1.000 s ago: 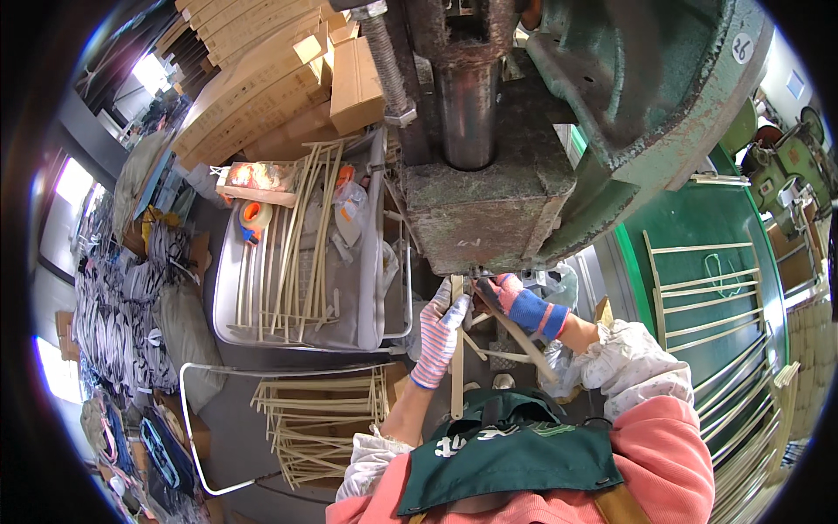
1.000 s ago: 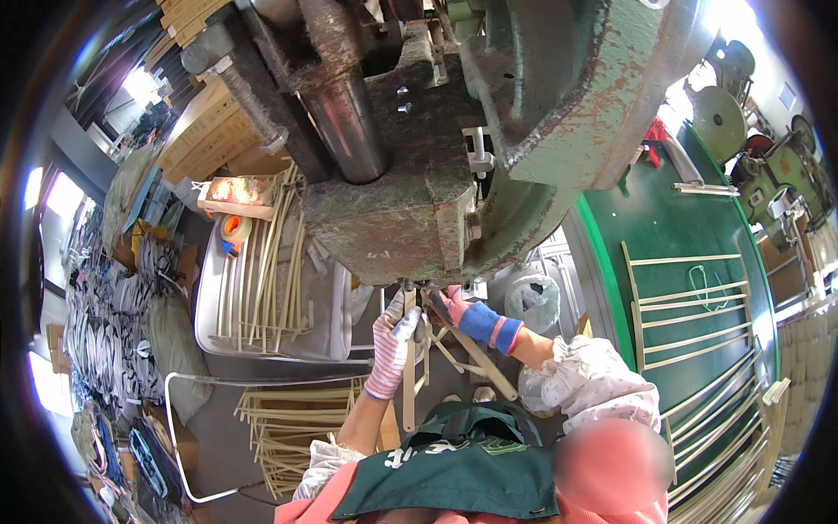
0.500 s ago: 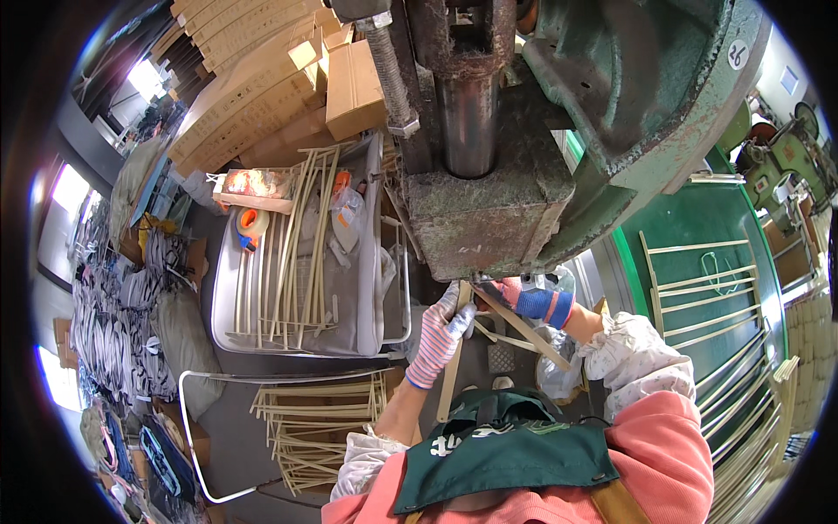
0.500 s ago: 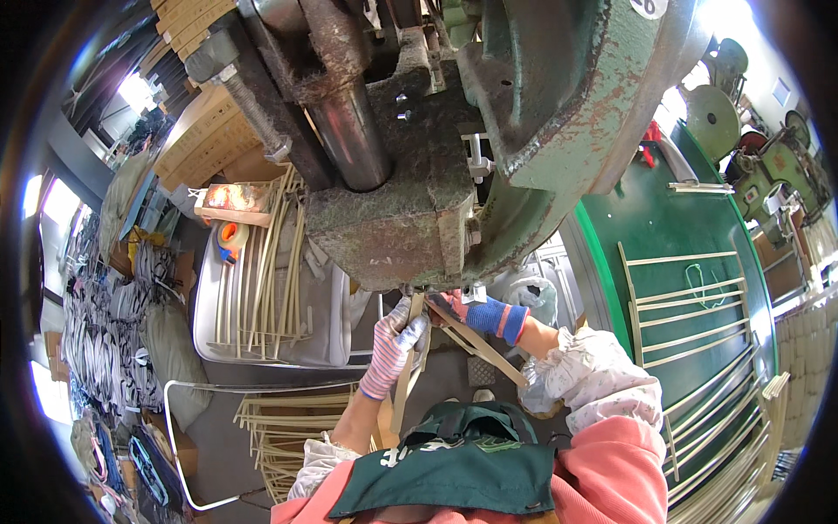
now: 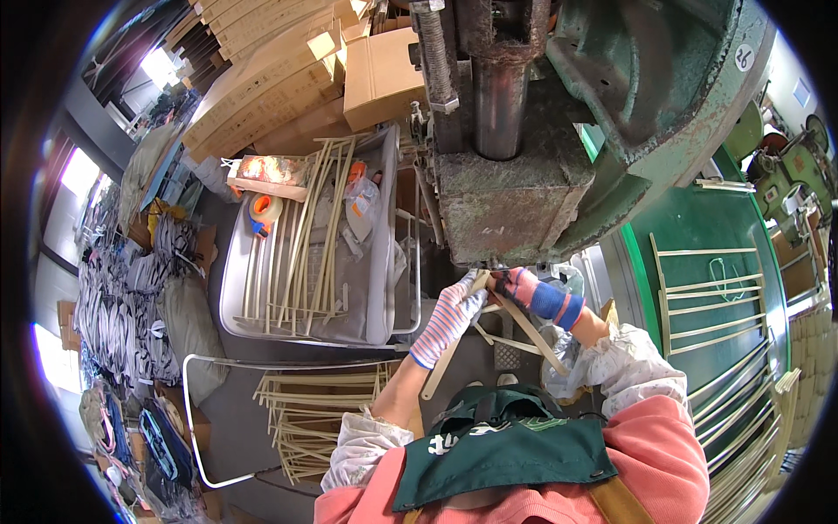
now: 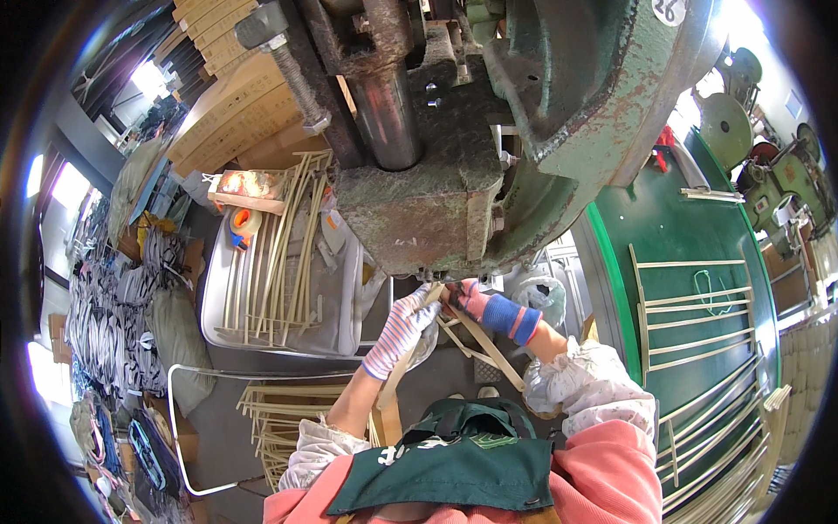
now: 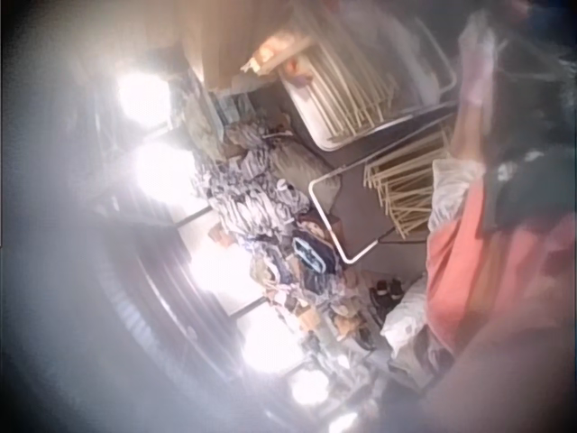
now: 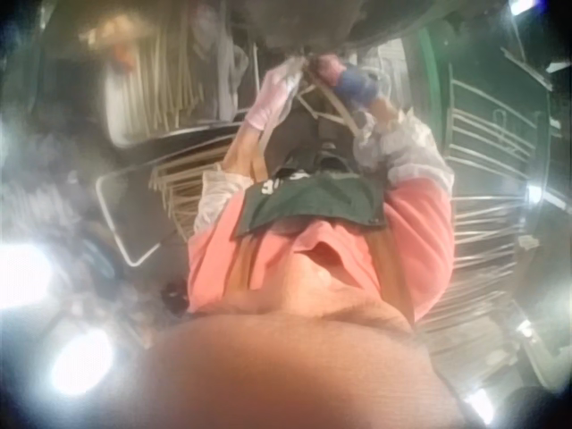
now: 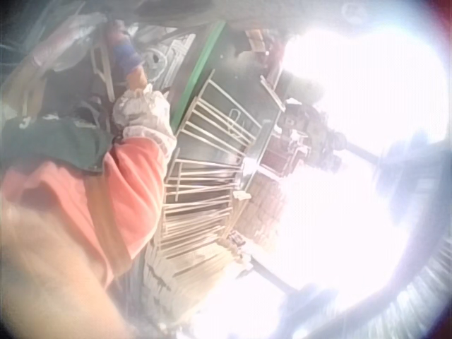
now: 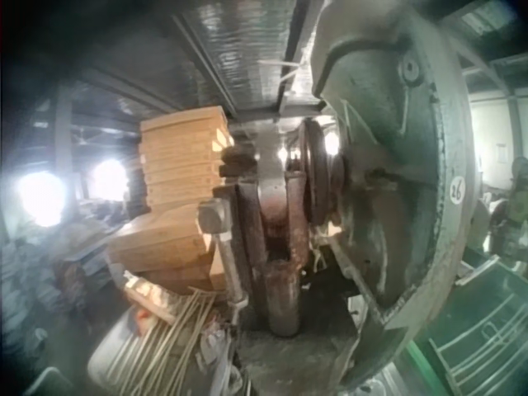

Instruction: The person assembles wooden frames by inserting dowels into pre-drilled holes on a press machine. They repeatedly pick up frame components, align them under the press, and push the dowels into place. Finished frames are stacked on a nearby cart.

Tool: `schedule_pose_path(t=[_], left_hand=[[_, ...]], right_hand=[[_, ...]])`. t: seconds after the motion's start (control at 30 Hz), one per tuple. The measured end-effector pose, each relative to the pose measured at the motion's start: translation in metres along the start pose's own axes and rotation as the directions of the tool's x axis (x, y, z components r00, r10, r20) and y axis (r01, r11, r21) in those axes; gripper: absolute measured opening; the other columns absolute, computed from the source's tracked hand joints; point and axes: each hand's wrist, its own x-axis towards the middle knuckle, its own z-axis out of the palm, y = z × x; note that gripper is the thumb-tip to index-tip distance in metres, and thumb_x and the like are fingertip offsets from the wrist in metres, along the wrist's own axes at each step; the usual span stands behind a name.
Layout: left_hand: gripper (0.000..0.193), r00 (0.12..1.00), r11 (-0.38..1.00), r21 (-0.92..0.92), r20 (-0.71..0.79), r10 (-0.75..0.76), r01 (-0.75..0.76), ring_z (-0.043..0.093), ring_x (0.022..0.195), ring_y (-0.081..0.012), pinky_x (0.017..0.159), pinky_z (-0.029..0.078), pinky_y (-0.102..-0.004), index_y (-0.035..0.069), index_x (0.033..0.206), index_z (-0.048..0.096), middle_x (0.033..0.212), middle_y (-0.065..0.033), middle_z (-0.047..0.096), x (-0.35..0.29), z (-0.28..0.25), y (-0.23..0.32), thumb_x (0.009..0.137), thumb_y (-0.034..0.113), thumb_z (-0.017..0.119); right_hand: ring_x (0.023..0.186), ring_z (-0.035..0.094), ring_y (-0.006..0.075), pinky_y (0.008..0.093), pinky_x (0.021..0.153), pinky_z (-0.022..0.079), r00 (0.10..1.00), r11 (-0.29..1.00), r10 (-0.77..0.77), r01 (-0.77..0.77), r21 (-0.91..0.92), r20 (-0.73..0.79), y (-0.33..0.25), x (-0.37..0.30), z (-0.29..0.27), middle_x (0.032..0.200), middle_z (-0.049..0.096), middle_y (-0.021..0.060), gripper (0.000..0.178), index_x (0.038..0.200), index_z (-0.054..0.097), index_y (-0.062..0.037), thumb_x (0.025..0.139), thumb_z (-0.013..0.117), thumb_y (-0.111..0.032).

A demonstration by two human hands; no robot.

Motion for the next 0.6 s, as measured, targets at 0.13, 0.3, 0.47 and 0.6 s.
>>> schedule_pose_path(t=[0.13,0.3,0.47,0.6], left_hand=[[0.047,0.996,0.995,0.054,-0.009,0.083,-0.083,0.050,0.108,-0.0122,0.092,0.040,-0.0259,-0.004,0.131,0.041,0.121,-0.0105,0.055,0.001,-0.001,-0.012,0.088,0.009,0.057],[0.048,0.982,0.775,0.627,-0.087,0.167,-0.076,0.058,0.093,-0.0235,0.084,0.046,-0.0330,-0.003,0.120,0.048,0.103,-0.0187,0.059,-0.060,-0.013,-0.022,0.084,0.024,0.064],[0.025,0.989,0.984,-0.101,0.057,-0.139,0.145,0.043,0.050,-0.0053,0.047,0.034,-0.0191,-0.002,0.093,0.062,0.060,0.0011,0.052,-0.087,-0.046,-0.024,0.090,0.023,0.059],[0.023,0.957,0.959,-0.154,0.205,-0.204,0.238,0.038,0.046,-0.0041,0.044,0.031,-0.0201,-0.002,0.090,0.062,0.056,0.0040,0.046,-0.075,-0.071,-0.015,0.091,0.020,0.056]], right_hand=[[0.103,0.055,0.0298,0.0370,0.088,0.044,0.955,0.694,-0.297,0.197,-0.692,-0.026,-0.007,-0.025,0.015,0.110,0.058,0.0176,0.060,0.132,0.038,-0.0054,0.078,0.062,-0.012],[0.080,0.062,0.0251,0.0359,0.070,0.050,0.965,0.646,-0.204,0.007,-0.764,-0.163,-0.016,-0.088,0.024,0.092,0.063,0.0156,0.045,0.117,0.050,-0.0028,0.077,0.065,-0.014],[0.053,0.055,0.0137,0.0295,0.052,0.045,0.941,0.725,-0.267,0.055,-0.687,-0.207,-0.013,-0.114,0.021,0.064,0.060,0.0092,0.008,0.085,0.060,-0.0016,0.085,0.059,-0.009],[0.059,0.061,0.0147,0.0266,0.055,0.049,0.991,0.973,-0.037,0.006,-0.230,-0.130,-0.018,-0.119,0.011,0.068,0.063,0.0079,0.019,0.088,0.057,-0.0008,0.093,0.052,-0.018]])
